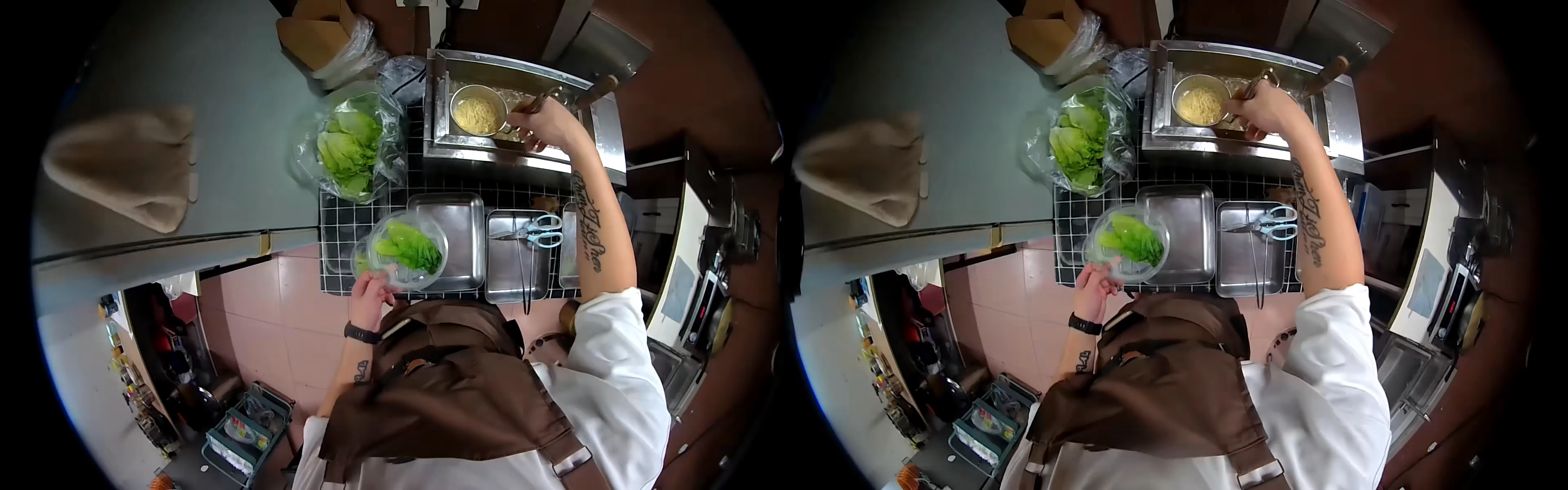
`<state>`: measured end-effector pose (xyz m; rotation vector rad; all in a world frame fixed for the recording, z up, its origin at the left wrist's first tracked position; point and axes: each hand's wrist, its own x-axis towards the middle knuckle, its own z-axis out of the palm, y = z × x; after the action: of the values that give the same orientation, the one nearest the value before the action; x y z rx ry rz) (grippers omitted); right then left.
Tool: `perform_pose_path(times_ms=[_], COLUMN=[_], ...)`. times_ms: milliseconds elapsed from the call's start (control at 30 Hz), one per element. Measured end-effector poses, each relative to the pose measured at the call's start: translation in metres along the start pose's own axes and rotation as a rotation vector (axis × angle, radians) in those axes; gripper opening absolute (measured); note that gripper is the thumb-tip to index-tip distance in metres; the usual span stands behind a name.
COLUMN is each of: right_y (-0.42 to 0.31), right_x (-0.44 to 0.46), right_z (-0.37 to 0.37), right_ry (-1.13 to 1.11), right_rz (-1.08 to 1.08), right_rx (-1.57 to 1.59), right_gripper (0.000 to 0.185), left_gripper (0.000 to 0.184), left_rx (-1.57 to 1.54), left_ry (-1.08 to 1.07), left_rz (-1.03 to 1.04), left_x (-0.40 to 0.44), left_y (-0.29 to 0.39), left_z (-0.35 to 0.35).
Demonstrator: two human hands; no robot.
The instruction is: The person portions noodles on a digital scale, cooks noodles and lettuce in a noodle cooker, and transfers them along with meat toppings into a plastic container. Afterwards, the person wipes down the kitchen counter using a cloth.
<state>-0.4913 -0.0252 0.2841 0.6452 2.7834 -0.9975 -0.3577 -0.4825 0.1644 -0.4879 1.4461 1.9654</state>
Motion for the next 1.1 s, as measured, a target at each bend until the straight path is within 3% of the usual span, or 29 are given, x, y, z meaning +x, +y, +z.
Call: perform_pose_path(times_ms=[67,267,500,567,633,867,1000,1100], right_y=[-0.015,-0.013,-0.011,-0.021,-0.032,-0.083,-0.075,-0.041], right_x=[-0.032,-0.132,-0.186,-0.185,-0.185,-0.21,-0.211,-0.186], right_z=[-0.004,0.019,0.12,0.107,0.081,0.002,0.032,0.088], right_ry=[-0.114,0.292,0.558,0.596,0.566,0.665,0.821,0.864], right_rz=[0.153,0.076,-0.132,-0.207,-0.112,-0.351,-0.494,-0.421], right_rx=[0.267,0.716,1.118,0.979,1.031,1.014,1.007,0.964], right_gripper=[0.028,0.026,0.023,0.021,0.019,0.021,0.022,0.017], left_gripper=[0.012,0.004,0.008,0.008,0.018,0.041,0.047,0.053], left_rx=[0.089,0.085,0.089,0.069,0.055,-0.02,-0.054,-0.075], left_ry=[-0.025,-0.174,-0.284,-0.323,-0.327,-0.324,-0.346,-0.405], left_rz=[-0.022,0.055,0.067,0.086,0.078,0.11,0.102,0.128], left_x=[0.002,0.013,0.004,0.011,0.012,0.006,0.007,0.009], left_y=[0.006,0.037,0.057,0.057,0.058,0.079,0.087,0.09], left_z=[-0.003,0.004,-0.001,-0.002,-0.003,0.011,0.019,0.028])
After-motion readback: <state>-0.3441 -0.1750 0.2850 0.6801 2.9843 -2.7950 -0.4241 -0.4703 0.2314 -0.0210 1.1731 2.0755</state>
